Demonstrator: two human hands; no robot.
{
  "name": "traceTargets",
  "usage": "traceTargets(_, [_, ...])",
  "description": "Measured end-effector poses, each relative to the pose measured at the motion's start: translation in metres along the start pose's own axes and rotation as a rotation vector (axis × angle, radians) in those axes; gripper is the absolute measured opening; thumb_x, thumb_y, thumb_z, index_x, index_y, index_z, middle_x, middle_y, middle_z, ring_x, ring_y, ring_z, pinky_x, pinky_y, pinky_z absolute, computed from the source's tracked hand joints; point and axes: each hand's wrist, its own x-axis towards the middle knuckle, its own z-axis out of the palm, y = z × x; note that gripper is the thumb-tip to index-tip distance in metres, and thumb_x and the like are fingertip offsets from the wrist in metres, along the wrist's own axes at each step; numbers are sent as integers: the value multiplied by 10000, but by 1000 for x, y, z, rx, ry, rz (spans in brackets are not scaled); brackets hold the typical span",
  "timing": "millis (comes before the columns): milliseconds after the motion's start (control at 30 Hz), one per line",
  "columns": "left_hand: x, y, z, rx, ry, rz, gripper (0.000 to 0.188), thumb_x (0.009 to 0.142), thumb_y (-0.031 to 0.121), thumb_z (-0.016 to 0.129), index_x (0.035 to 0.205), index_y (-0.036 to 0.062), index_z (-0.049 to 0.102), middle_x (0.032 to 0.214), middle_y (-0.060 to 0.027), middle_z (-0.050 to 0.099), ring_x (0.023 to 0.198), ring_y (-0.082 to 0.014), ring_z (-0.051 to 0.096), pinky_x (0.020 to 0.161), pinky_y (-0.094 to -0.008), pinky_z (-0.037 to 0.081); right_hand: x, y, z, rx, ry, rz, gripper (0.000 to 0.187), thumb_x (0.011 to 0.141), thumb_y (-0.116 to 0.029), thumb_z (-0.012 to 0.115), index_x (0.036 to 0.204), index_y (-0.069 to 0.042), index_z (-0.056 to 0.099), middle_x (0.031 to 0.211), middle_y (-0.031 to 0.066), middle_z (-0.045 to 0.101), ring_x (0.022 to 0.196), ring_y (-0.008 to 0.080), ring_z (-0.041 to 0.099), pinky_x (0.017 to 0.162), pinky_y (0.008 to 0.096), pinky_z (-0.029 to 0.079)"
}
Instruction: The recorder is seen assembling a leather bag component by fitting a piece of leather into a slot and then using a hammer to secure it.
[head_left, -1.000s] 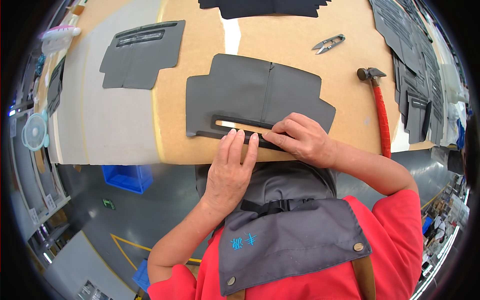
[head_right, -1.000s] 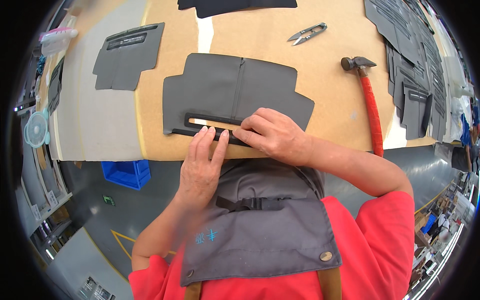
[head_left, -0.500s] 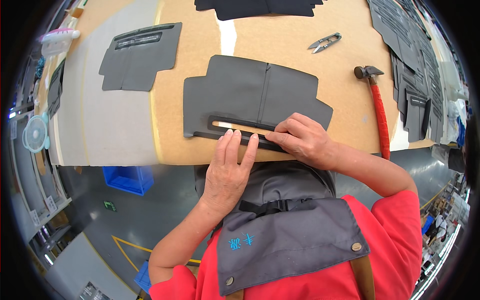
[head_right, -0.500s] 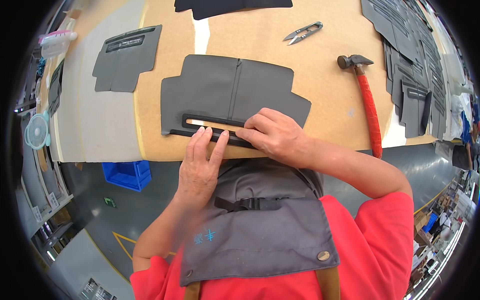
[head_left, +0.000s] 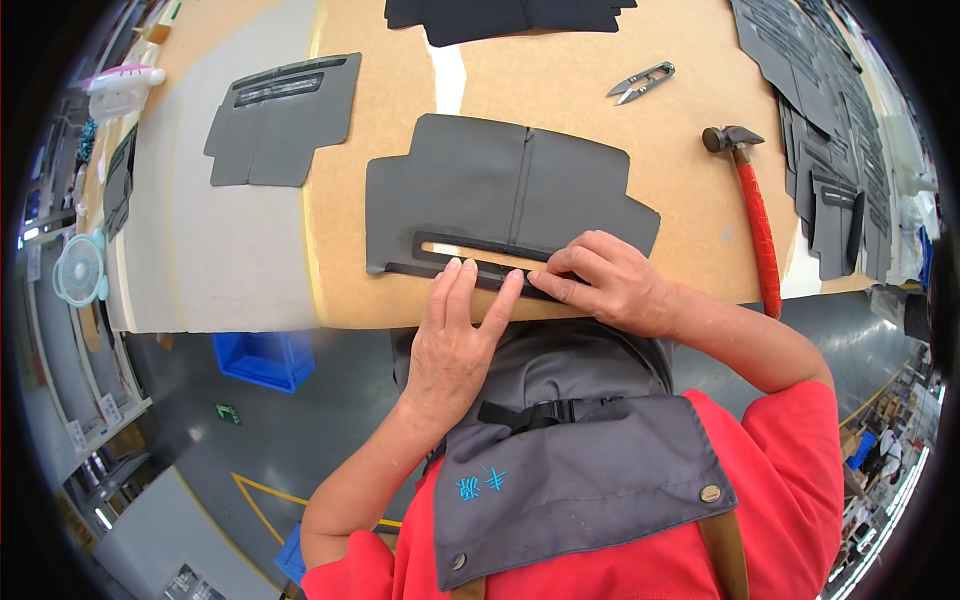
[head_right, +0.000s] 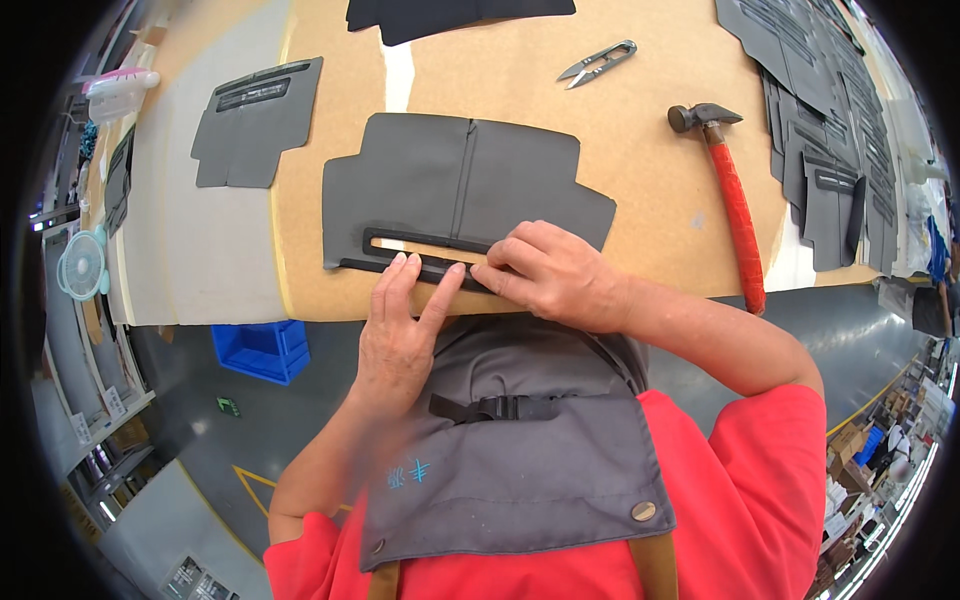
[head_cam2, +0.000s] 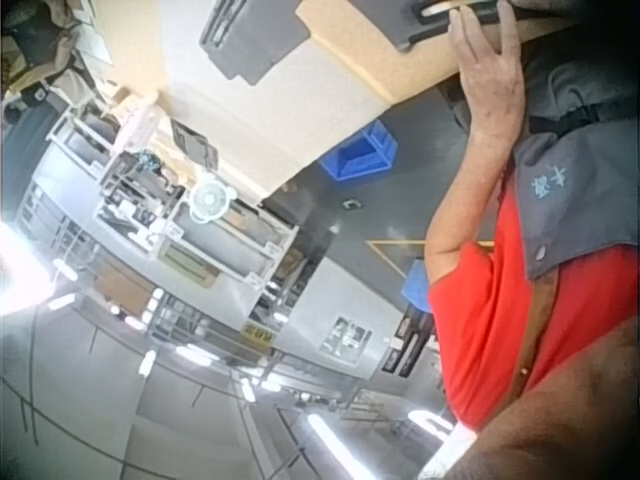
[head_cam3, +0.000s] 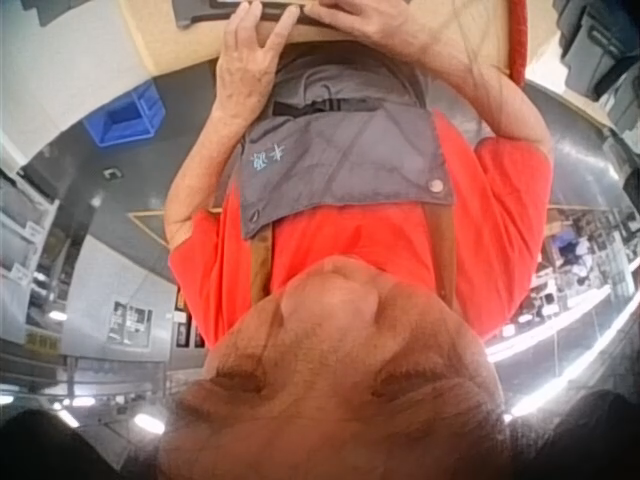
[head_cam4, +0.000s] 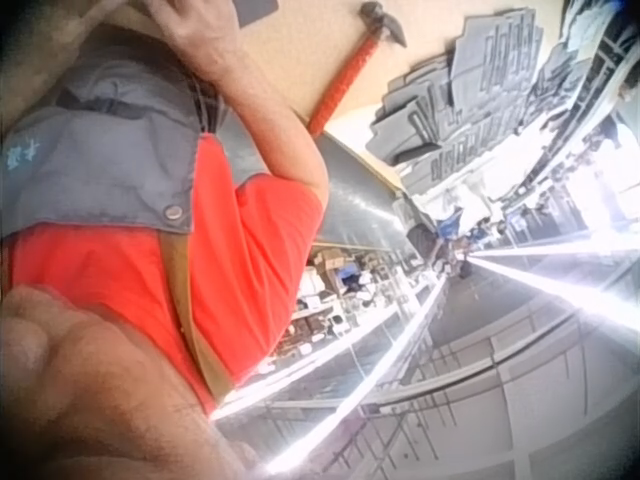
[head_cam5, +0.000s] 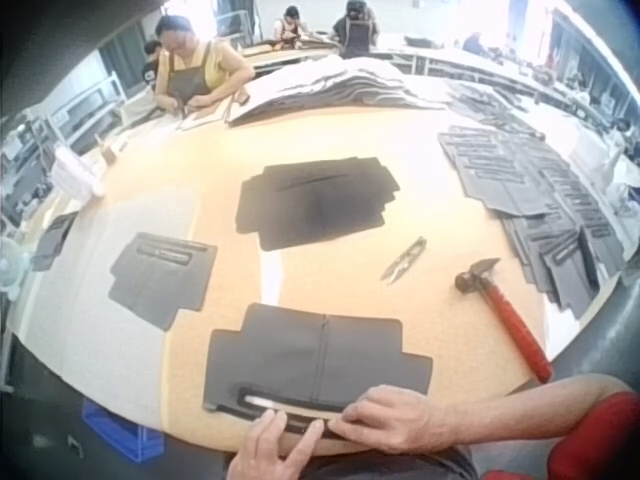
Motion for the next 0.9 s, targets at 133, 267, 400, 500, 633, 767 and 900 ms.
traceTargets(133, [1, 4, -2, 22, -29, -16, 666, 826, -33, 650, 1455, 165, 553, 1351, -249, 489, 1282, -400, 508, 1078, -470, 502, -2, 1, 0, 3, -6, -2, 385, 775, -87, 668, 1156, -28, 680, 1011, 81, 597, 923, 247, 594, 837, 366, 524])
traceTargets(267, [3, 8, -4, 64, -18, -28, 659, 829, -39, 645, 1448, 179, 585, 1399, -177, 482, 1300, -368, 508, 1083, -443, 497, -7, 1, -2, 39, -4, 35, 374, 783, -84, 668, 1153, -28, 681, 1017, 83, 599, 933, 250, 594, 837, 365, 522])
traceTargets(400, [7, 17, -5, 69, -23, 28, 576, 848, -4, 624, 1414, 101, 604, 1354, -137, 519, 1253, -319, 537, 1091, -423, 475, -5, 0, -4, -17, -3, -24, 355, 796, -72, 671, 1149, -29, 684, 1007, 83, 607, 924, 251, 595, 833, 359, 520])
traceTargets(500, [8, 21, -3, 89, -16, 22, 517, 865, 38, 626, 1380, 17, 604, 1299, -131, 559, 1237, -284, 559, 1094, -411, 474, -11, 2, -3, 49, 20, 52, 351, 797, -65, 672, 1146, -31, 685, 998, 79, 607, 915, 249, 592, 827, 357, 518])
traceTargets(633, [9, 27, -4, 102, -7, 6, 497, 875, 67, 632, 1365, -9, 599, 1265, -130, 574, 1226, -275, 575, 1096, -407, 478, -14, -1, -7, 26, 19, 42, 351, 802, -67, 668, 1150, -29, 684, 995, 77, 606, 906, 249, 589, 823, 361, 515])
traceTargets(767, [10, 29, 1, 61, -7, 45, 489, 879, 63, 633, 1364, 6, 597, 1263, -132, 572, 1226, -289, 574, 1094, -407, 476, -16, 0, -5, 80, 62, 98, 369, 764, -29, 711, 1134, -39, 708, 967, 67, 614, 862, 242, 585, 767, 350, 515])
traceTargets(900, [10, 33, 1, 62, -3, 26, 496, 886, 62, 627, 1374, -14, 581, 1275, -134, 566, 1249, -286, 562, 1098, -404, 470, -20, -1, -9, 113, 80, 135, 373, 760, 14, 779, 1121, -58, 724, 940, 59, 612, 819, 237, 576, 692, 348, 504])
